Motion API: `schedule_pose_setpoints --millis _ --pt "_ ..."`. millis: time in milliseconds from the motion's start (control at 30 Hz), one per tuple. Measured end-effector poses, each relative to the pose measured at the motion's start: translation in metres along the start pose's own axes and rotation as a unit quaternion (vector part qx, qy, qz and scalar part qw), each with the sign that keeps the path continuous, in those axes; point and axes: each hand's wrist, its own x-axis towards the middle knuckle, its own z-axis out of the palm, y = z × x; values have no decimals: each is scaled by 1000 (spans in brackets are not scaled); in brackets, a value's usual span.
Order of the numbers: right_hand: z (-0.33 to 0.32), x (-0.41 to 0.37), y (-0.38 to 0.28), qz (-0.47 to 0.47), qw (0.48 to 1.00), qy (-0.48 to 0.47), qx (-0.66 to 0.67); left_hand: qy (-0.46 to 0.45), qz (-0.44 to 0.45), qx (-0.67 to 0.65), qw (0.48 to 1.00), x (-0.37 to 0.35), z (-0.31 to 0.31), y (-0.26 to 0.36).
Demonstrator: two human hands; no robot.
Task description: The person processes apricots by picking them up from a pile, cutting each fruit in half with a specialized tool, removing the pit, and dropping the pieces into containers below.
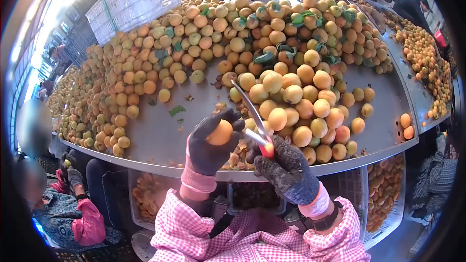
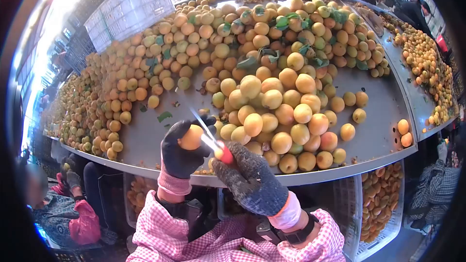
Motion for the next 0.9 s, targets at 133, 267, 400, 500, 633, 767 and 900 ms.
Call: schedule_pose_setpoints --millis 133,267,400,500,633,767,900 --pt "11 2 33 -56 971 28 -232 -2 81 51 995 6 -1 33" --pt "22 7 55 -31 968 -3 -248 -73 121 75 987 14 -19 14" --pt "47 21 33 23 992 9 -128 -77 -25 15 997 5 -36 -5" --pt "65 24 39 -102 964 15 -245 -1 158 129 979 5 -42 -10" --pt "88 25 38 -133 919 19 -370 150 -119 -183 964 -1 -44 -6" --pt "103 27 39 -106 903 30 -414 194 -45 -45 979 -5 -47 -24" --pt "107 36 46 -140 914 3 -380 263 -100 -160 946 0 -42 -10"
